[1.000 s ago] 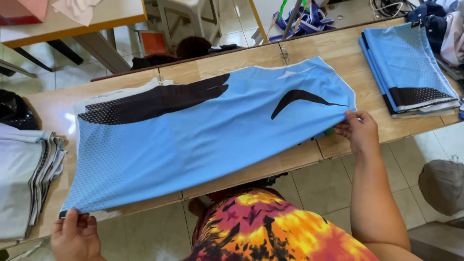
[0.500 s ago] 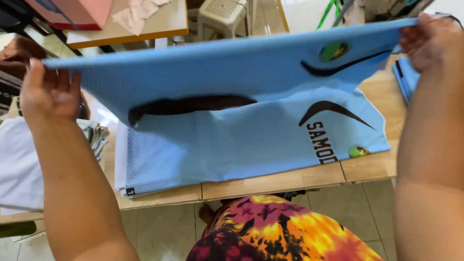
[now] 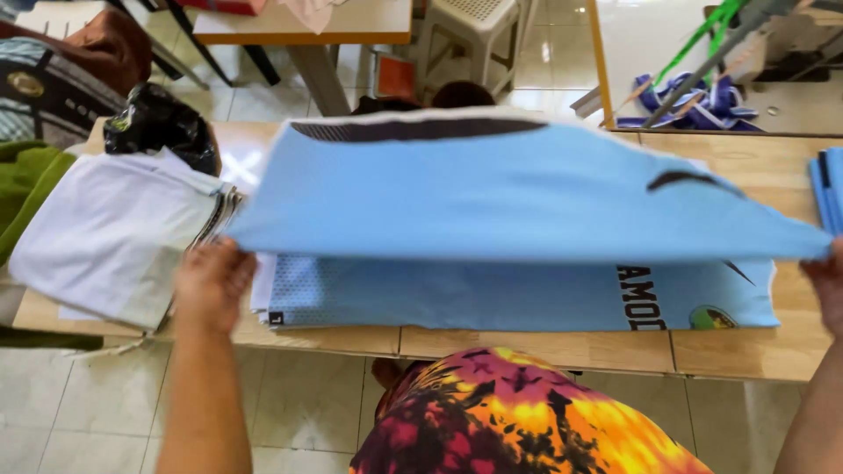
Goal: Folding fabric jerseys on a workbench and organizing them into stacks.
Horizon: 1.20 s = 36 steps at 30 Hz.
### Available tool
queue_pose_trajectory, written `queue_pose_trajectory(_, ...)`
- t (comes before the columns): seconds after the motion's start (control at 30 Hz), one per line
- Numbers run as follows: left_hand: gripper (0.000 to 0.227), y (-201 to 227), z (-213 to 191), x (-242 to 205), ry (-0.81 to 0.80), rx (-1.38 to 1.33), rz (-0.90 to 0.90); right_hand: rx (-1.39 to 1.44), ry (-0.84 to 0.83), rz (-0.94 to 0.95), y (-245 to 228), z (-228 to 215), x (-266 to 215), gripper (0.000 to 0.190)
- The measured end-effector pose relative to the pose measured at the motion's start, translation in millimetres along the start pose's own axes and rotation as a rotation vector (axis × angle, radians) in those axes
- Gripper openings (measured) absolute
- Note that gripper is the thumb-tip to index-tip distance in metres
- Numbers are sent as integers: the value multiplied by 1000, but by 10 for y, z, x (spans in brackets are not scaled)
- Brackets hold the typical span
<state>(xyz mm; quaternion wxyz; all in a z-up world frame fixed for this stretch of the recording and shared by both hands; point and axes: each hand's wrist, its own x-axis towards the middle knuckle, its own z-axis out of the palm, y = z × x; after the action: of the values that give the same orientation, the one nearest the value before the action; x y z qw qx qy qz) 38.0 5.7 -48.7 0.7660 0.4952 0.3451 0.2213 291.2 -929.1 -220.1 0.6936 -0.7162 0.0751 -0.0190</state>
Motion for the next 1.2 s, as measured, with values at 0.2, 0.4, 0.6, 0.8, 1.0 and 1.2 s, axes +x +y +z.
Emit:
queue_pose_trajectory(0.2, 21, -742, -151, -309, 140, 287, -158, -206, 310, 153, 68, 594, -989, 16)
queue_pose_trajectory(0.4, 16, -498, 53, -709, 178, 341, -96, -372, 170, 28, 1062, -328, -584, 20)
queue_pose_trajectory(0.6, 15, -582, -105, -818, 276, 307, -69, -379, 208, 147, 392, 484, -911, 27)
queue_pose_trajectory(0.8, 16, -721, -256, -825, 295, 292, -44, -519, 191, 55, 303, 699, -1014, 20)
queue_pose_trajectory(1.0, 18, -758, -261, -864, 314, 293, -74, -637, 198, -17, 207, 804, -1082, 25)
queue_pose_trajectory(1.2, 17, -830, -269, -853, 331, 339, -39, -691, 193, -34, 332, 732, -986, 29)
